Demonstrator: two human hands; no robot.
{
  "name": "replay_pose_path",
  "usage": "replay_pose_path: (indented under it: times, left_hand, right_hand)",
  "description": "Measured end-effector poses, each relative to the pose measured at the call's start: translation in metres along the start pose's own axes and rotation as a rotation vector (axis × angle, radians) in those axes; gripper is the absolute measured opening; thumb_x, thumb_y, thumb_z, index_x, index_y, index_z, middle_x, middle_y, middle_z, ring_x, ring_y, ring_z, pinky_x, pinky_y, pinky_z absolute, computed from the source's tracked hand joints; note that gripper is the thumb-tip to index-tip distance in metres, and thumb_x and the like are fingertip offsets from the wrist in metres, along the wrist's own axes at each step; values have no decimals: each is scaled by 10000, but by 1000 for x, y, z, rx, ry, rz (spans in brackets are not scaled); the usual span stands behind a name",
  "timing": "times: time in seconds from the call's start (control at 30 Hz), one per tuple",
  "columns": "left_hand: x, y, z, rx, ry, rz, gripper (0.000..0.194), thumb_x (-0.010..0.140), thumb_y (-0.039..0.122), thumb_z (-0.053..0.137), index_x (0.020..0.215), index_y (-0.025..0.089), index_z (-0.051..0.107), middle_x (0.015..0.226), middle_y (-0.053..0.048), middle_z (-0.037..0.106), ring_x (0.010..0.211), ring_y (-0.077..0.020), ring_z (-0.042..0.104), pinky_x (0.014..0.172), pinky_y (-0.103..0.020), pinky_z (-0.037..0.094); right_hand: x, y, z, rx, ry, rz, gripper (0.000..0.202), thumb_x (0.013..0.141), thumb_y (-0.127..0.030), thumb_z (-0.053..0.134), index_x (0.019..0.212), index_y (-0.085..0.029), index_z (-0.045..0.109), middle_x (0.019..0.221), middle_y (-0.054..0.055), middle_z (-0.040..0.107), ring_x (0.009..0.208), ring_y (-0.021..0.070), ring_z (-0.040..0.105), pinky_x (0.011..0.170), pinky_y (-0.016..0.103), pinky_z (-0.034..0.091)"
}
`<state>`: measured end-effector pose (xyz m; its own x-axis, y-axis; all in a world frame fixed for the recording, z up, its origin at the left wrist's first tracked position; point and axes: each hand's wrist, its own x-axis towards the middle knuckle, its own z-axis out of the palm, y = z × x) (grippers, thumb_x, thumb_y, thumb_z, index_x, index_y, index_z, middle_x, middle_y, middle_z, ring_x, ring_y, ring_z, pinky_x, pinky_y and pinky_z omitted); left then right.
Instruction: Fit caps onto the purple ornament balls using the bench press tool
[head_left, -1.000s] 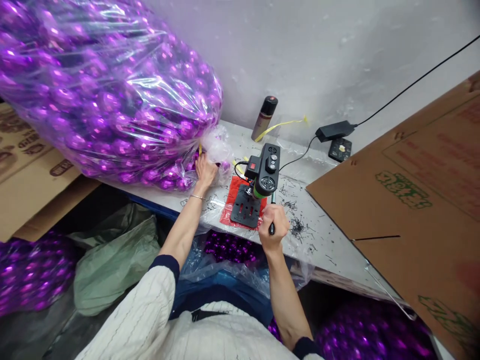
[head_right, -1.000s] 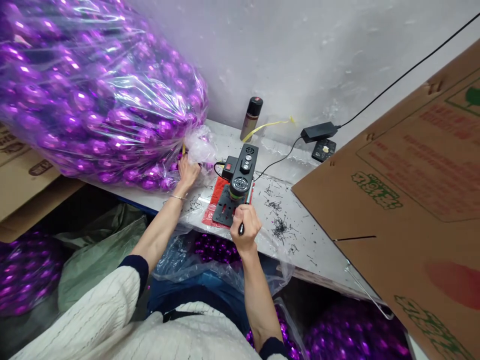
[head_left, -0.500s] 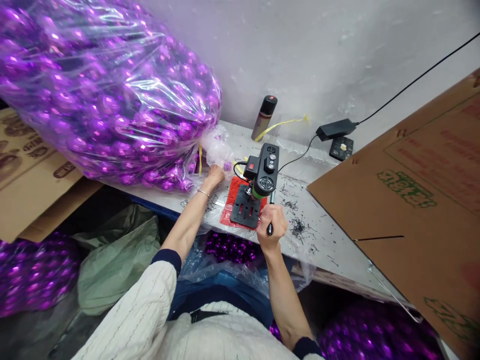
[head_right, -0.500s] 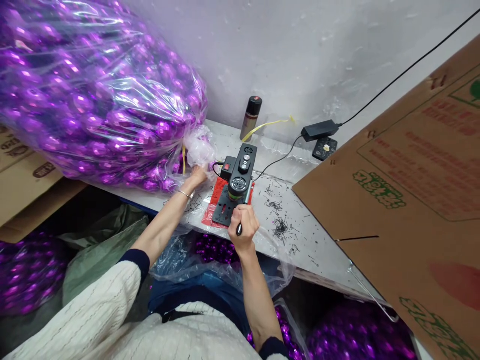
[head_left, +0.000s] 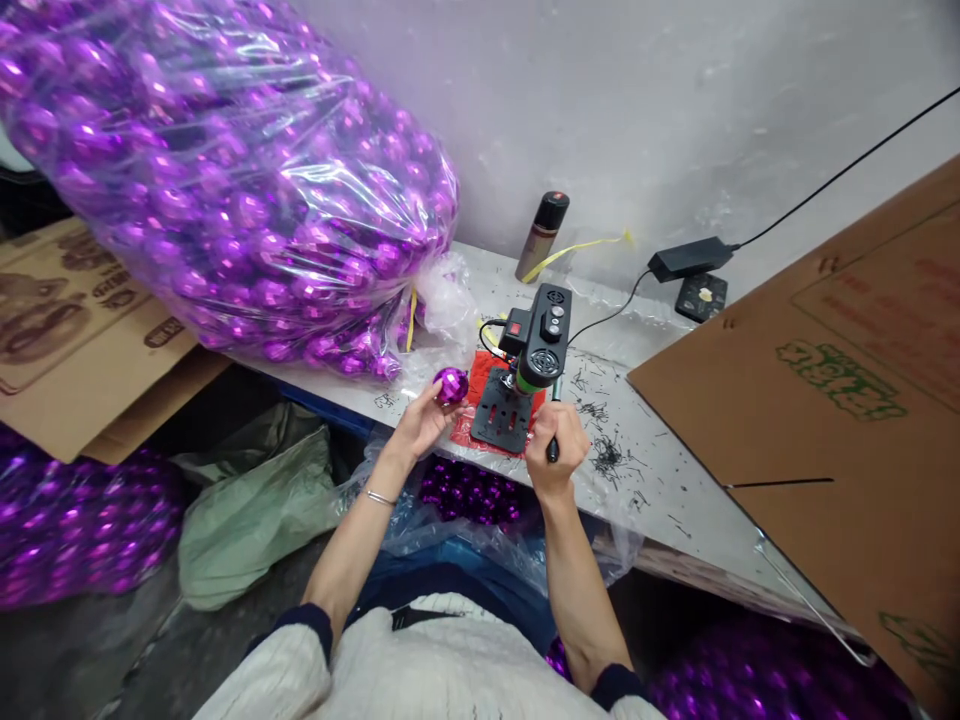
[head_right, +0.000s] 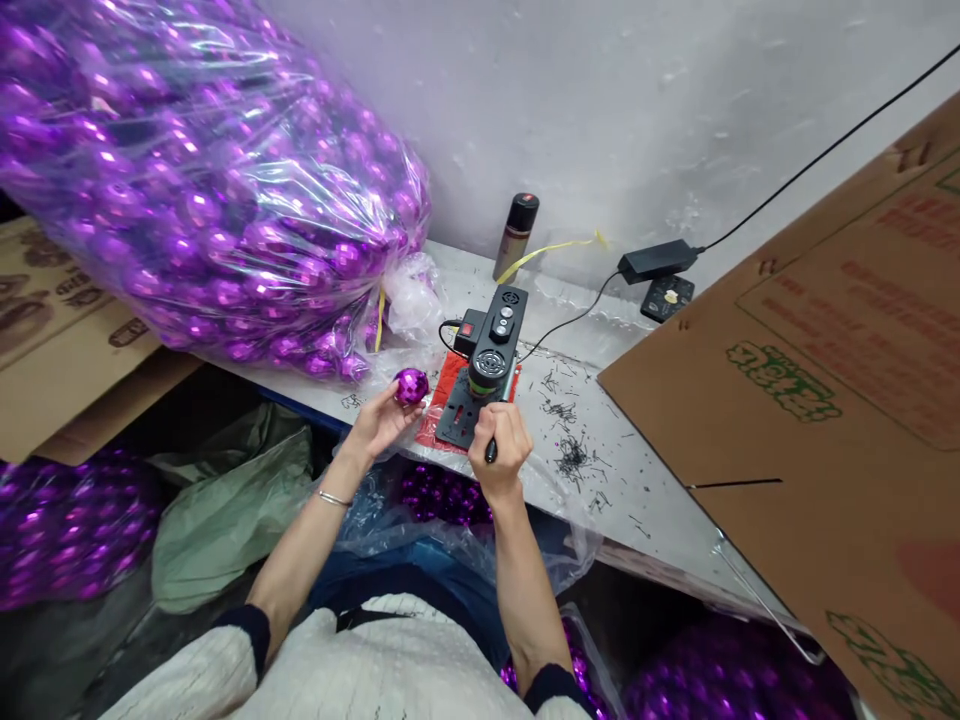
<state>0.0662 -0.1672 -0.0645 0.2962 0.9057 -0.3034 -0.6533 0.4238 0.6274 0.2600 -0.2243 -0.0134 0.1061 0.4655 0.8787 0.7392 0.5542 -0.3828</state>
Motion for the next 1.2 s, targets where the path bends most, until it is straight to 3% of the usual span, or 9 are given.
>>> replay_pose_path:
  times: [0.1, 0.2, 0.37, 0.6, 1.2]
  left_hand:
    - [-5, -20, 1, -23, 10, -75, 317, 886, 341, 670, 1135, 152, 615, 905, -70, 738, 766, -158, 728, 704, -246, 596]
    - [2, -33, 4, 100, 47, -80, 410, 859, 366, 710, 1213, 198, 590, 950, -56, 739, 737, -145, 719, 711, -263, 604]
    - [20, -48, 14, 605, 123, 142, 646, 745, 321, 820, 1305, 208, 519, 1124, -99, 718, 910, -202, 720, 824, -341, 592]
    - [24, -60, 19, 1130, 52, 422, 567, 749, 370, 807, 1237, 209, 567, 1135, -86, 712, 1011, -245, 691, 920, -383, 538]
    - [30, -80, 17, 1364, 21, 670, 576, 825, 416, 755, 1314, 198, 543, 1221, -128, 668, 1128, -291, 628, 987, -430, 486]
  right_hand:
    - [0, 0, -1, -13, -12, -1, 212, 936, -106, 443, 766, -212, 511, 678, -4, 553, 652, 119, 536, 621, 264, 426]
    - [0, 1, -1, -21, -27, 4, 216, 943, -119, 437, 764, -210, 515, 684, 0, 562, 654, 119, 541, 630, 268, 430]
    - [0, 1, -2, -9, -23, -1, 218, 947, -126, 439, 762, -210, 519, 690, 8, 576, 662, 124, 557, 635, 270, 436]
    - [-1, 2, -3, -19, -40, -26, 202, 938, -112, 443, 782, -209, 525, 697, 6, 577, 666, 125, 549, 641, 266, 429]
    - [6, -2, -4, 1, -14, 48, 221, 953, -141, 434, 768, -213, 530, 701, 15, 589, 677, 137, 571, 647, 281, 445]
